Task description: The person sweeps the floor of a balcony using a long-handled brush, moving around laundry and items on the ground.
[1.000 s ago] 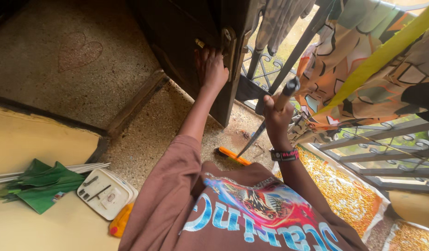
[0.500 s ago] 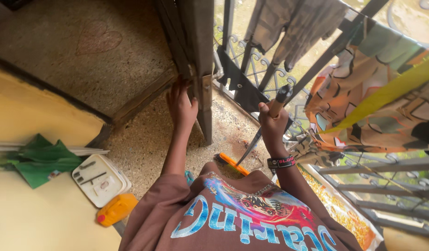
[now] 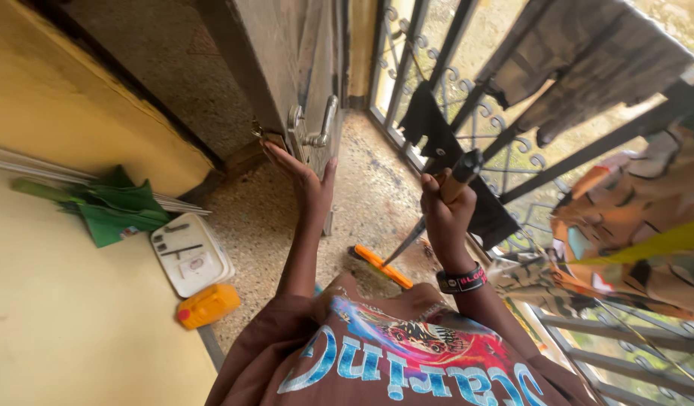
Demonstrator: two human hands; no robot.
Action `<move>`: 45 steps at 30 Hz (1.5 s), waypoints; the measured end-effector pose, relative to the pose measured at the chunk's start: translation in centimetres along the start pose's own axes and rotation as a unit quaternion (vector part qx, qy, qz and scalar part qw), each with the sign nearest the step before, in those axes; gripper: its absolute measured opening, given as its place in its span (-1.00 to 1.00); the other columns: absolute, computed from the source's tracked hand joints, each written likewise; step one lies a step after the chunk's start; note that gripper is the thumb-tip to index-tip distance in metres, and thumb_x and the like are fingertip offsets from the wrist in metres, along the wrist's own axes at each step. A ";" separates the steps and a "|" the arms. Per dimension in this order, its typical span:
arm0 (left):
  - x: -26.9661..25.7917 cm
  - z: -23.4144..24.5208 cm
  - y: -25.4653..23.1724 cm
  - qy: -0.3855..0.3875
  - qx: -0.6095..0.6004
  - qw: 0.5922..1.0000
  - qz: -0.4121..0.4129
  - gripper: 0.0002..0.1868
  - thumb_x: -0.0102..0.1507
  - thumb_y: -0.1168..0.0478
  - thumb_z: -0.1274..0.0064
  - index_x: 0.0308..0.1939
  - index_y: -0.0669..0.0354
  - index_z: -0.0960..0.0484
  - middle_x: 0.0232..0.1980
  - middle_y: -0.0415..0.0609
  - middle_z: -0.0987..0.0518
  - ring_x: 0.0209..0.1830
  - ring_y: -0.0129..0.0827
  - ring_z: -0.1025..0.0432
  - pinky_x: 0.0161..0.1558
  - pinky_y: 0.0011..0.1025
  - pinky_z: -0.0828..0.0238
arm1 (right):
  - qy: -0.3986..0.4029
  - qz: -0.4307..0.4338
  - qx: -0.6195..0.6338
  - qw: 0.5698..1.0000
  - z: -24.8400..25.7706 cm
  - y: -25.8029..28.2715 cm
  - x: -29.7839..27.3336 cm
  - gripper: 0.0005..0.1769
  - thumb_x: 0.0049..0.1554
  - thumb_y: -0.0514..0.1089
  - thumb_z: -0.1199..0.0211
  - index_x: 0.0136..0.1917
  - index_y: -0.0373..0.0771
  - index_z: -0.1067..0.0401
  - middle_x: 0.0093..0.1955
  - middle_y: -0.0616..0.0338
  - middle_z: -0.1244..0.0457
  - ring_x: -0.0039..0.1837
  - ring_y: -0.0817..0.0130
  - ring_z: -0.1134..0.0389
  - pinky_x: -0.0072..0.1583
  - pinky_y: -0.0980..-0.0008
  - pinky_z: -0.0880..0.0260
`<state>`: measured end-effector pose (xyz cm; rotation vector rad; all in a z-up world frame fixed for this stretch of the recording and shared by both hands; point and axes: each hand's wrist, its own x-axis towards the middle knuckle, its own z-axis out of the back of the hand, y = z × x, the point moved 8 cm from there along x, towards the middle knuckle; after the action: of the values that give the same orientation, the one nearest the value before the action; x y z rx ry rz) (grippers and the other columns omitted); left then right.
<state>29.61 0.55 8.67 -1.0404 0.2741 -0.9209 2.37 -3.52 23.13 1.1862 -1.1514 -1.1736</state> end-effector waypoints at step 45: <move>37.2 7.2 32.5 0.130 0.518 0.837 0.123 -0.53 0.33 -0.04 0.16 -0.61 -0.11 -0.65 -0.61 -0.14 -0.57 -0.65 -0.30 -0.45 -0.70 -0.24 -0.18 | 0.322 -0.009 -0.077 0.943 -44.2 -14.5 18.7 -0.65 0.19 -0.16 -0.31 -0.36 -0.29 -0.31 -0.47 0.28 -0.20 -0.42 0.57 -0.14 -0.35 0.44 -0.10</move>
<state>73.61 -17.38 -6.81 0.1313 0.0901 -0.7970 46.90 -20.24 7.19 1.3207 -0.5418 -0.7729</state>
